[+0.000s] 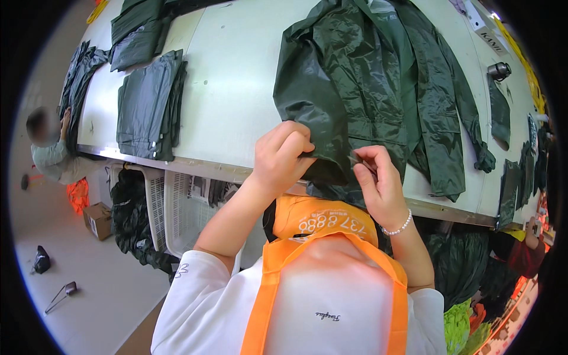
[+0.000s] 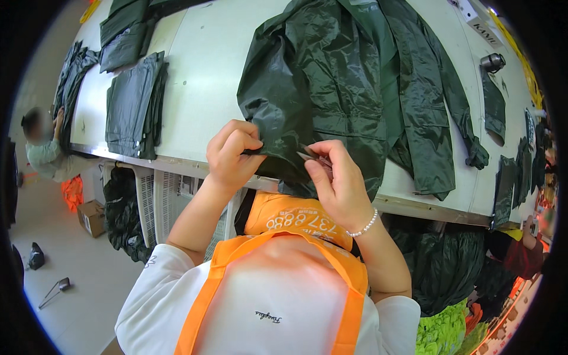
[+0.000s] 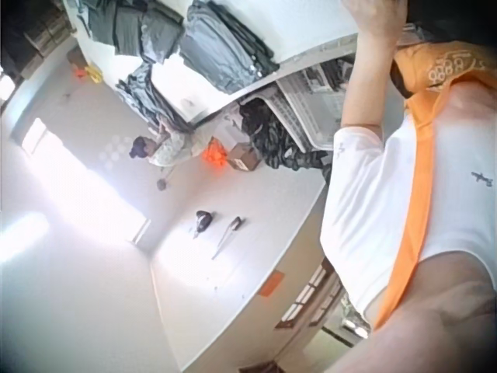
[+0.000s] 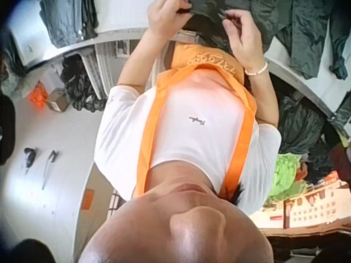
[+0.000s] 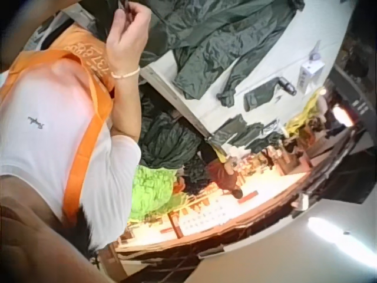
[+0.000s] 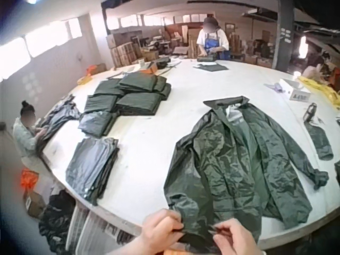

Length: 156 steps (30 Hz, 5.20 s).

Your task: The person folds a dark green jacket on a white table. They smooth the fabric, fold the sleeves inward, fold the jacket in half lengthwise, then fold it into a compact rectangle. The folded jacket is placed on a stack of similar folded jackets.

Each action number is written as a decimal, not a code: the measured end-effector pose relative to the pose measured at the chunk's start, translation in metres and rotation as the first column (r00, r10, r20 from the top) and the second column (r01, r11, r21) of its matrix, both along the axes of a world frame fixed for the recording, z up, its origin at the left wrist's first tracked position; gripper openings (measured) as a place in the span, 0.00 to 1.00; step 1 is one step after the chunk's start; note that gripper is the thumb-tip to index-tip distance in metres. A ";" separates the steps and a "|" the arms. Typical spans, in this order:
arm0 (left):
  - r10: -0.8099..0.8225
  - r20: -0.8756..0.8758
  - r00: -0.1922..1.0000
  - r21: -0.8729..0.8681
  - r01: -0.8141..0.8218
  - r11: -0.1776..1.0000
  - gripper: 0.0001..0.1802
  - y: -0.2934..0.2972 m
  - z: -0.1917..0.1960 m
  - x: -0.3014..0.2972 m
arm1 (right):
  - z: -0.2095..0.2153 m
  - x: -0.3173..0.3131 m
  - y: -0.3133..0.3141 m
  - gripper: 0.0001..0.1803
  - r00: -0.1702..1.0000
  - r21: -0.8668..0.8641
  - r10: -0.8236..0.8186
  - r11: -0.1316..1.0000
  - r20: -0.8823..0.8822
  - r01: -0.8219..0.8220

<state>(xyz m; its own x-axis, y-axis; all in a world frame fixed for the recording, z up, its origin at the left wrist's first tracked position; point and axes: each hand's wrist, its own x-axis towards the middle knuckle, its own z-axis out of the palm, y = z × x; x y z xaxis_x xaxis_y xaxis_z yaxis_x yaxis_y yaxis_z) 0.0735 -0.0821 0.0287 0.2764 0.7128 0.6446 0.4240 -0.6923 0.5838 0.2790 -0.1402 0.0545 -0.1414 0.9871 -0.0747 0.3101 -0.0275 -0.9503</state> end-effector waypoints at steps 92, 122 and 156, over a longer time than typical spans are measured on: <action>-0.132 0.006 0.991 -0.303 0.128 0.944 0.13 0.010 0.014 -0.002 | -0.008 0.025 0.032 0.15 0.960 -0.108 0.133 0.981 -0.247 -0.164; 0.210 -0.123 0.970 0.057 -0.204 0.977 0.16 -0.027 0.006 0.010 | -0.010 -0.013 0.012 0.11 0.989 0.068 0.097 0.994 -0.108 -0.090; -0.357 -0.678 0.643 -0.431 0.045 0.901 0.30 -0.080 -0.123 0.334 | -0.148 0.508 -0.079 0.24 0.560 0.126 -0.825 0.565 0.076 0.815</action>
<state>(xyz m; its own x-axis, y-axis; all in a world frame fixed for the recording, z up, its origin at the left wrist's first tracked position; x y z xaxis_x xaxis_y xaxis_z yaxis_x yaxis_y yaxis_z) 0.4072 -0.1621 -0.0939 0.7029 0.7026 -0.1108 0.6876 -0.6312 0.3588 0.7868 -0.2196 -0.0938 0.7364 0.6754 0.0395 0.2904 -0.2629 -0.9201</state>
